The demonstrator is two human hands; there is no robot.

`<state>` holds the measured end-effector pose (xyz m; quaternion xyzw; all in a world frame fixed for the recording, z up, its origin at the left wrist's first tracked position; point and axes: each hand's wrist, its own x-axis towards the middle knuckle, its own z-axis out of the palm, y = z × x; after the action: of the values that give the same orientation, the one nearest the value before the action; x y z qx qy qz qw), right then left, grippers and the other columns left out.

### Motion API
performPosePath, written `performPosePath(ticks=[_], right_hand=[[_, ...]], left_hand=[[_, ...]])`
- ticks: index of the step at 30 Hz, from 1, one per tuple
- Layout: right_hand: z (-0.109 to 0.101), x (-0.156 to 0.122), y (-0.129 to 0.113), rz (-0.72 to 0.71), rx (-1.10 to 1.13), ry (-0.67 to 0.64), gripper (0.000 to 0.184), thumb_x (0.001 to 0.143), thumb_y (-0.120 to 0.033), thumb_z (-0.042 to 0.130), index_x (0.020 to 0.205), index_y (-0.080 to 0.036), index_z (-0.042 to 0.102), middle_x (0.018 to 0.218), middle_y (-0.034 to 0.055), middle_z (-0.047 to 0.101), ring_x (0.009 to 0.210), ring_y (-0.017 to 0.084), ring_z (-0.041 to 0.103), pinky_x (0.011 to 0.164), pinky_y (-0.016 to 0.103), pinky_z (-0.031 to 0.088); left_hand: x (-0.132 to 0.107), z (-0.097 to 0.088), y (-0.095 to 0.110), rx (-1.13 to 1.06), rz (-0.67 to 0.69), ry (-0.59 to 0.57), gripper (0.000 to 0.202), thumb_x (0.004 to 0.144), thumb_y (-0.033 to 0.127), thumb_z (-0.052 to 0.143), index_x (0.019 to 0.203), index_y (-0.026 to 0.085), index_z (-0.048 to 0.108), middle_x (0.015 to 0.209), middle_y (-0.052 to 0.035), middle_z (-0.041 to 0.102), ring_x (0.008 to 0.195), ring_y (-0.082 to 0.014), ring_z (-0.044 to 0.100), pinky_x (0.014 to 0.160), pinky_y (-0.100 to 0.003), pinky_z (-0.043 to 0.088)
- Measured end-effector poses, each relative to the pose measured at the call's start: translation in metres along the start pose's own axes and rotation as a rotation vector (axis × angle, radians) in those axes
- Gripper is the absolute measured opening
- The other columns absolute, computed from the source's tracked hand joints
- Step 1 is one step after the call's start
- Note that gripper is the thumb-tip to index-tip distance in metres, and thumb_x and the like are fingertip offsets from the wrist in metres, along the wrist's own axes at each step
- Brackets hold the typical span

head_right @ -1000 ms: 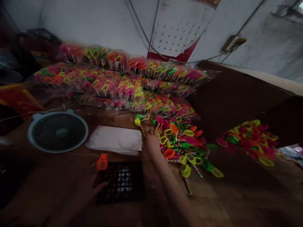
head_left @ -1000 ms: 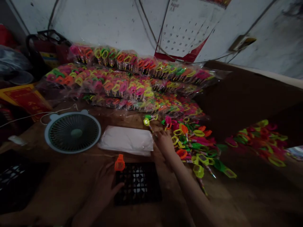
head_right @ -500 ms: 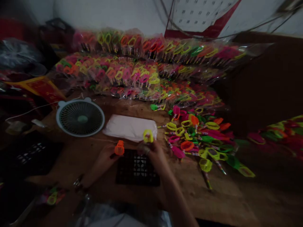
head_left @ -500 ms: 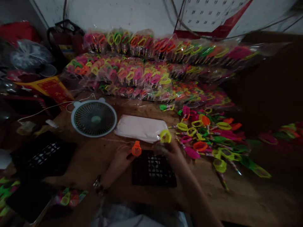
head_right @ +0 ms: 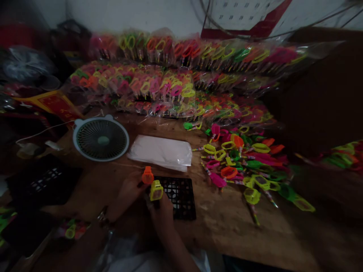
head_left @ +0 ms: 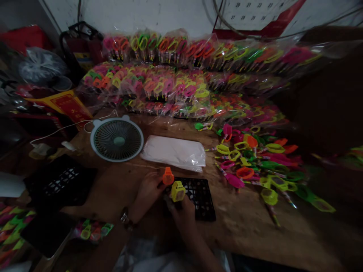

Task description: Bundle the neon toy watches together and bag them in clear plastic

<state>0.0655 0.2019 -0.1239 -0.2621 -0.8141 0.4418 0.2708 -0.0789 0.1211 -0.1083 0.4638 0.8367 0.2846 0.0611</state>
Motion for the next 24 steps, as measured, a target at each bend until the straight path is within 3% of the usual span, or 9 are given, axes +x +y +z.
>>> performPosePath(ticks=[4,8,10,13,14,16,17,20,24], right_hand=[[0.016,-0.007,-0.001,-0.106,-0.12,0.016,0.011,0.081,-0.023,0.049,0.077,-0.022,0.059,0.07,0.005,0.066,0.064,0.019,0.063,0.058,0.027,0.048],[0.019,-0.006,-0.009,-0.05,-0.134,-0.034,0.012,0.082,-0.02,0.047,0.076,-0.021,0.057,0.07,0.0055,0.064,0.065,0.018,0.062,0.06,0.026,0.047],[0.004,0.005,-0.011,-0.016,-0.036,-0.164,0.009,0.08,-0.021,0.051,0.082,-0.02,0.059,0.077,0.0055,0.066,0.07,0.018,0.063,0.062,0.026,0.048],[-0.041,0.039,-0.007,0.081,0.052,-0.288,0.028,0.079,-0.029,0.055,0.105,-0.018,0.057,0.081,0.0041,0.068,0.07,0.018,0.065,0.061,0.026,0.049],[-0.058,0.054,-0.004,0.156,-0.022,-0.219,0.035,0.081,-0.031,0.053,0.113,-0.016,0.054,0.08,0.0048,0.068,0.069,0.019,0.065,0.061,0.027,0.049],[-0.089,0.081,0.002,0.362,-0.368,0.005,0.042,0.086,-0.032,0.046,0.122,-0.011,0.049,0.081,0.0111,0.068,0.073,0.023,0.066,0.064,0.031,0.049],[-0.1,0.092,0.006,0.456,-0.547,0.055,0.043,0.087,-0.032,0.045,0.123,-0.009,0.048,0.083,0.015,0.068,0.077,0.026,0.067,0.066,0.034,0.049],[-0.115,0.107,0.011,0.6,-0.873,0.019,0.038,0.088,-0.031,0.043,0.118,-0.009,0.052,0.087,0.0199,0.068,0.083,0.031,0.067,0.068,0.038,0.048],[-0.117,0.086,0.01,0.556,-0.943,-0.034,0.034,0.088,-0.036,0.044,0.113,-0.017,0.057,0.093,0.0155,0.067,0.082,0.028,0.067,0.066,0.034,0.047]], left_hand=[[0.002,0.0,-0.003,0.01,-0.005,-0.021,0.012,0.076,0.019,0.063,0.086,0.02,0.069,0.089,-0.0048,0.071,0.09,-0.0207,0.063,0.09,-0.036,0.046],[0.001,0.0,-0.006,0.013,-0.009,-0.029,0.017,0.073,0.015,0.063,0.088,0.02,0.069,0.09,-0.0054,0.071,0.09,-0.0213,0.063,0.087,-0.035,0.046],[0.001,-0.001,-0.007,0.008,-0.008,-0.028,0.018,0.074,0.016,0.061,0.089,0.021,0.07,0.089,-0.0053,0.071,0.087,-0.0216,0.063,0.083,-0.035,0.048],[0.001,-0.002,-0.007,-0.002,-0.004,-0.023,0.017,0.074,0.018,0.059,0.087,0.021,0.07,0.085,-0.0058,0.071,0.082,-0.0226,0.064,0.077,-0.035,0.049],[0.002,-0.002,-0.007,-0.006,-0.001,-0.02,0.017,0.074,0.018,0.059,0.087,0.021,0.07,0.085,-0.006,0.071,0.082,-0.023,0.064,0.077,-0.035,0.049],[0.006,-0.002,-0.006,-0.016,0.007,-0.014,0.016,0.075,0.019,0.057,0.086,0.021,0.069,0.087,-0.0063,0.071,0.084,-0.0234,0.064,0.077,-0.035,0.049],[0.008,-0.001,-0.005,-0.022,0.012,-0.011,0.016,0.075,0.02,0.056,0.085,0.021,0.069,0.089,-0.0062,0.071,0.085,-0.0234,0.065,0.077,-0.034,0.049],[0.012,-0.001,-0.002,-0.041,0.028,-0.005,0.021,0.076,0.021,0.055,0.092,0.022,0.068,0.095,-0.0056,0.071,0.089,-0.0224,0.065,0.079,-0.033,0.05],[0.007,-0.003,-0.003,-0.063,0.048,0.0,0.025,0.076,0.023,0.054,0.098,0.021,0.066,0.098,-0.0057,0.07,0.092,-0.0218,0.065,0.082,-0.033,0.051]])
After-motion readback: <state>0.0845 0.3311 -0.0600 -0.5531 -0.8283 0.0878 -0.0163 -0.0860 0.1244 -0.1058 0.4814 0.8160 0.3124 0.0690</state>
